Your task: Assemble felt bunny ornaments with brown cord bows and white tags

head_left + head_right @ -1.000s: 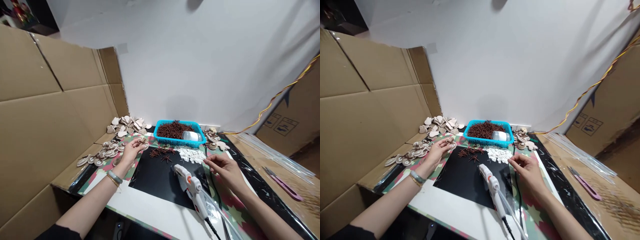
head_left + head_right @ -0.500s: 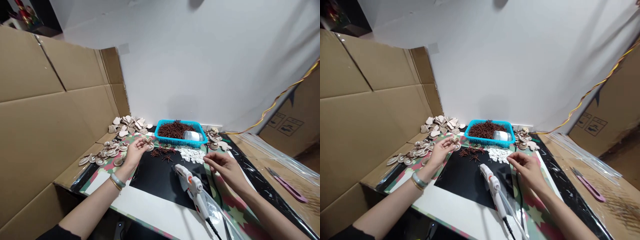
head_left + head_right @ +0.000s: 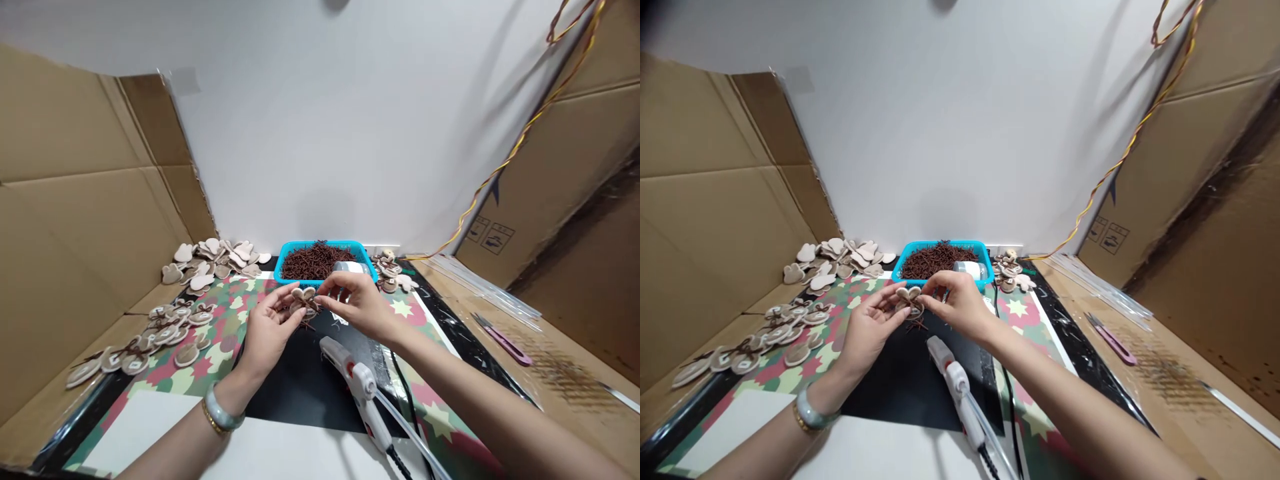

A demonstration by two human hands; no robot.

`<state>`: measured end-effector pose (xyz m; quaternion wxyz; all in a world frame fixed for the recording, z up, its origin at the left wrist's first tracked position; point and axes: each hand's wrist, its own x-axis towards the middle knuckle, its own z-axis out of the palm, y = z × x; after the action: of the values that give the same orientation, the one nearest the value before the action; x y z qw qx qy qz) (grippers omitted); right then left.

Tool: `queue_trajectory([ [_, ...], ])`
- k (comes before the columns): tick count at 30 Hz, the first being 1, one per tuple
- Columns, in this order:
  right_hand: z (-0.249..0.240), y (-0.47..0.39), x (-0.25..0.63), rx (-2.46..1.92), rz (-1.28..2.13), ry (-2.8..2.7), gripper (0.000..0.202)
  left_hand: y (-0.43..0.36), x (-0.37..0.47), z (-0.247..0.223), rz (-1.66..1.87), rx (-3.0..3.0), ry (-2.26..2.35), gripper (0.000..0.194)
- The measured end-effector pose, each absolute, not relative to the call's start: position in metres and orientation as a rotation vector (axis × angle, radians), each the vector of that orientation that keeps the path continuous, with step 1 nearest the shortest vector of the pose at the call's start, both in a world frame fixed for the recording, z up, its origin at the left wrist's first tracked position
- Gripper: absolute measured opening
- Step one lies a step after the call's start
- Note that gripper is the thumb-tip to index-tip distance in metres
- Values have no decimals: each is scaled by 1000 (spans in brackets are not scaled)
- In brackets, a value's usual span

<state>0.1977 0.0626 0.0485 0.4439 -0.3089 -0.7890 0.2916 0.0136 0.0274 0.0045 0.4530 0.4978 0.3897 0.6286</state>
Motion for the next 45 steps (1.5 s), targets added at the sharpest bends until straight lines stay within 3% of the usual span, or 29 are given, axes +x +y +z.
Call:
queue_trajectory([
  [8, 33, 67, 190, -759, 799, -1971, 10, 30, 11, -7, 1553, 1143, 947, 44],
  [23, 22, 65, 186, -481, 425, -2162, 11, 29, 9, -10, 1593, 1111, 961, 37],
  [36, 29, 62, 183, -575, 678, -2057, 12, 28, 9, -9, 1626, 1137, 958, 32],
  [45, 28, 61, 180, -556, 427, -2065, 4, 25, 9, -9, 1619, 1177, 962, 33],
])
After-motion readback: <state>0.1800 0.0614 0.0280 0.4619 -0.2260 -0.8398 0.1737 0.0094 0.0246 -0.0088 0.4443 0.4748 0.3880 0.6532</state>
